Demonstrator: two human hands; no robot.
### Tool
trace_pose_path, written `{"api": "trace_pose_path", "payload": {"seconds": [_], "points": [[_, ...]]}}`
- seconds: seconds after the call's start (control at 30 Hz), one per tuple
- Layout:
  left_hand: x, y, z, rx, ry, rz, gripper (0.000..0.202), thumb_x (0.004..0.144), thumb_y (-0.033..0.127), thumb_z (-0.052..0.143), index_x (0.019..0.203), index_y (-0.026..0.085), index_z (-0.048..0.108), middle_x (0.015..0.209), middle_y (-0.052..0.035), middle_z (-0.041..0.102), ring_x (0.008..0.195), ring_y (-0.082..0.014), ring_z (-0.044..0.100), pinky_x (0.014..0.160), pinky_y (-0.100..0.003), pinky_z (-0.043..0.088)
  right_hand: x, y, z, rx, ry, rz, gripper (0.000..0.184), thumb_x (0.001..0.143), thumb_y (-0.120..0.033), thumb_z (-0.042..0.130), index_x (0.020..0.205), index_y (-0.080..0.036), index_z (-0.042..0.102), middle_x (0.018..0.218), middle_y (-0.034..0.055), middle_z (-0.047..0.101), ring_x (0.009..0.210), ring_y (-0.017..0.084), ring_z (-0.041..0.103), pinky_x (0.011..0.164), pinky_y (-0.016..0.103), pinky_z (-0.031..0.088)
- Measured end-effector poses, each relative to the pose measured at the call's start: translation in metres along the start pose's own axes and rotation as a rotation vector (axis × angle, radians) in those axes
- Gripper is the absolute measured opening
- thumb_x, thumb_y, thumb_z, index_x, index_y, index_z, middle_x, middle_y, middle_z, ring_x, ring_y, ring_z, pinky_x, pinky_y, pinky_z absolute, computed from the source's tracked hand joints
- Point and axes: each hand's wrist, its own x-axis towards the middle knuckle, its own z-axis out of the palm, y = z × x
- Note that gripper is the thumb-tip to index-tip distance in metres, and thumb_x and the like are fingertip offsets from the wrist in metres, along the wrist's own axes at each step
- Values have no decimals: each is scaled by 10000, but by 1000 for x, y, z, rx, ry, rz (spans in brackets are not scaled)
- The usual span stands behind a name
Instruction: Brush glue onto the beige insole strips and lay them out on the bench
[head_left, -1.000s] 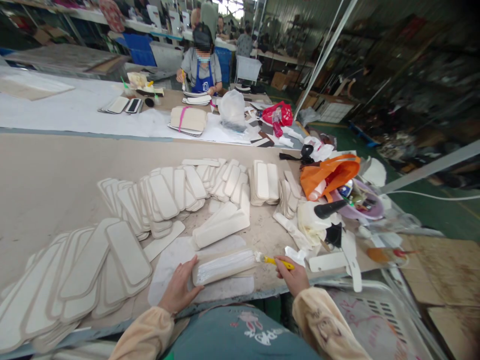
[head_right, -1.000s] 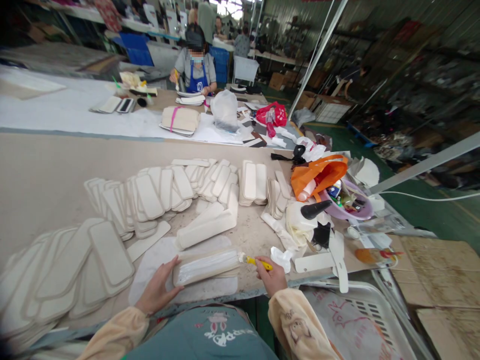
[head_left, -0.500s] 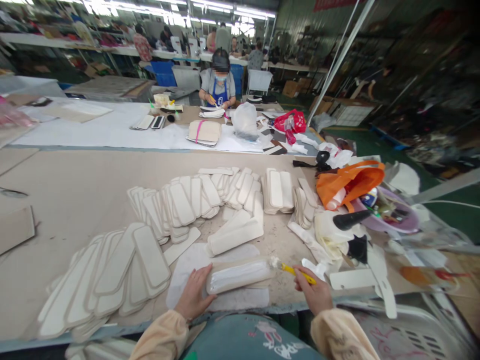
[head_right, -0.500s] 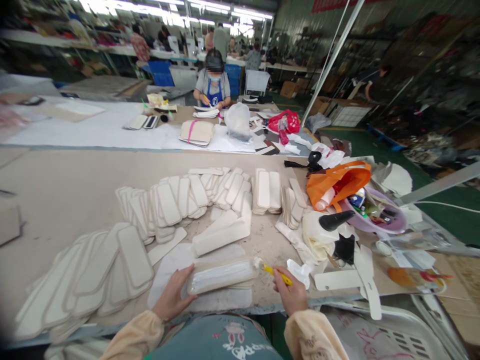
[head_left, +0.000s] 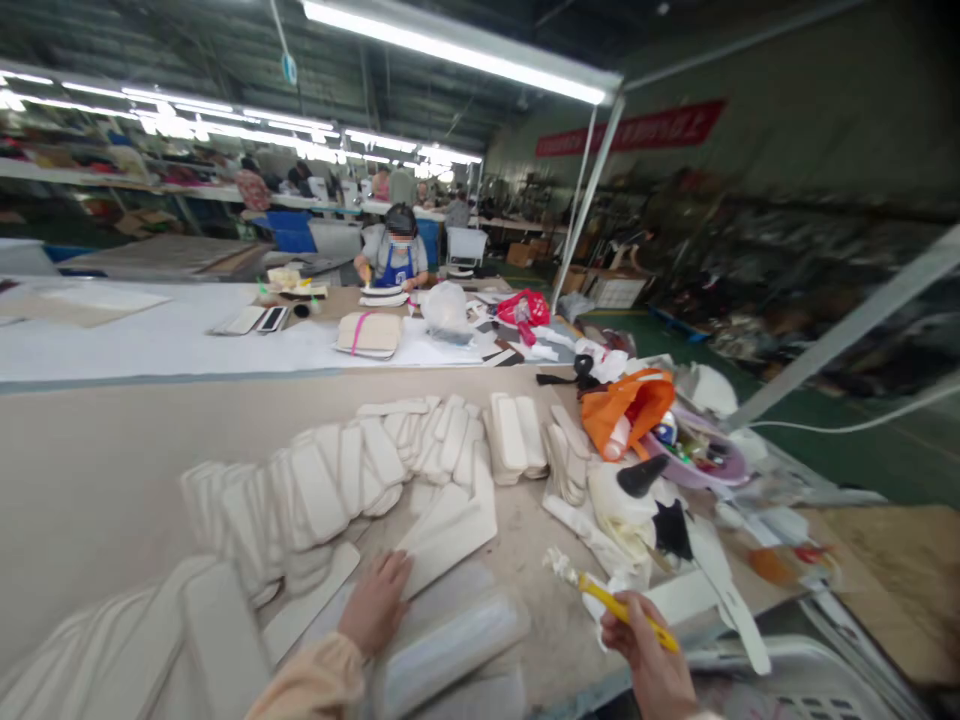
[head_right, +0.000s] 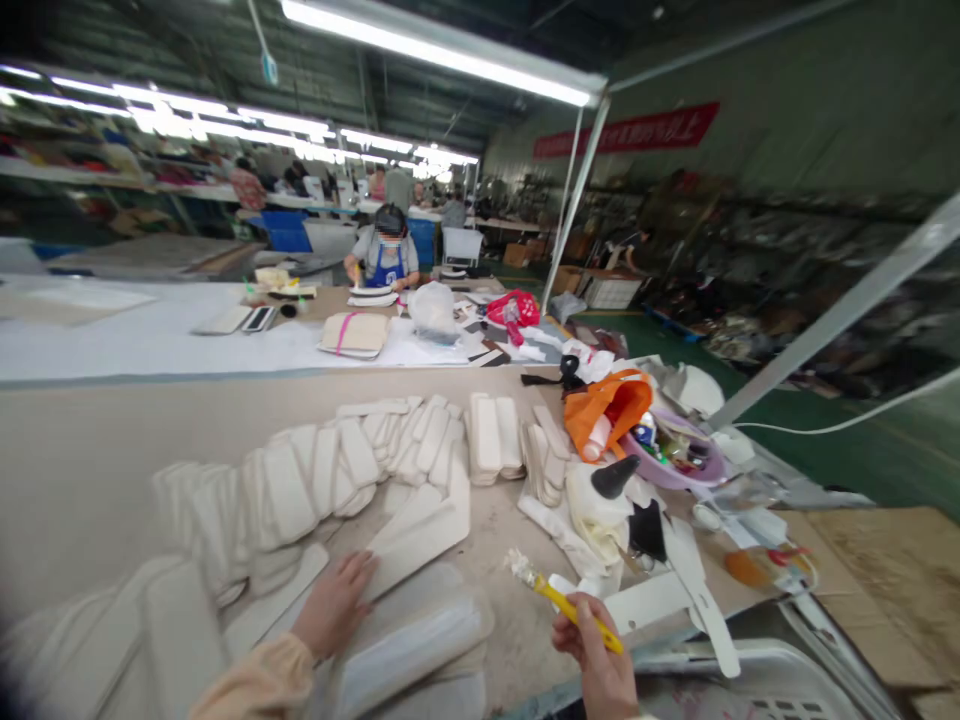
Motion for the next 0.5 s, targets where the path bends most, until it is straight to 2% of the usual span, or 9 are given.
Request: {"api": "trace_pose_path", "payload": {"seconds": [0.1,0.27,0.43,0.5], "points": [[15,-7,11,72,-78,12,546,634,85,526,1160,216,594,1229,-94,590,1155,-306,517,987,-482,428,-1,1,3,16,47,-90,383,682,-552,685,796,-201,583,569,-16,591,472,110,531,448,203,444],[23,-25,19,-2,-157,59,492,659,196,529,1140,224,628,1226,-118,600,1127,-325,553,989,-481,447,-6,1,5,25,167,-139,420,650,-596,677,770,-202,594,555,-23,559,439,103,497,416,206,410],[24,-34,20,-49,-117,102,387,703,247,511,1055,234,673,1161,-130,641,1068,-330,596,920,-476,501,-10,1,7,12,196,-153,467,627,-637,666,783,-200,614,568,-6,587,439,117,513,419,217,421],[26,-34,22,-46,-30,145,310,734,265,475,948,265,699,1069,-105,684,969,-314,647,842,-465,543,-9,3,11,4,188,-174,490,644,-652,644,821,-195,627,603,13,620,452,126,533,420,220,432]]}}
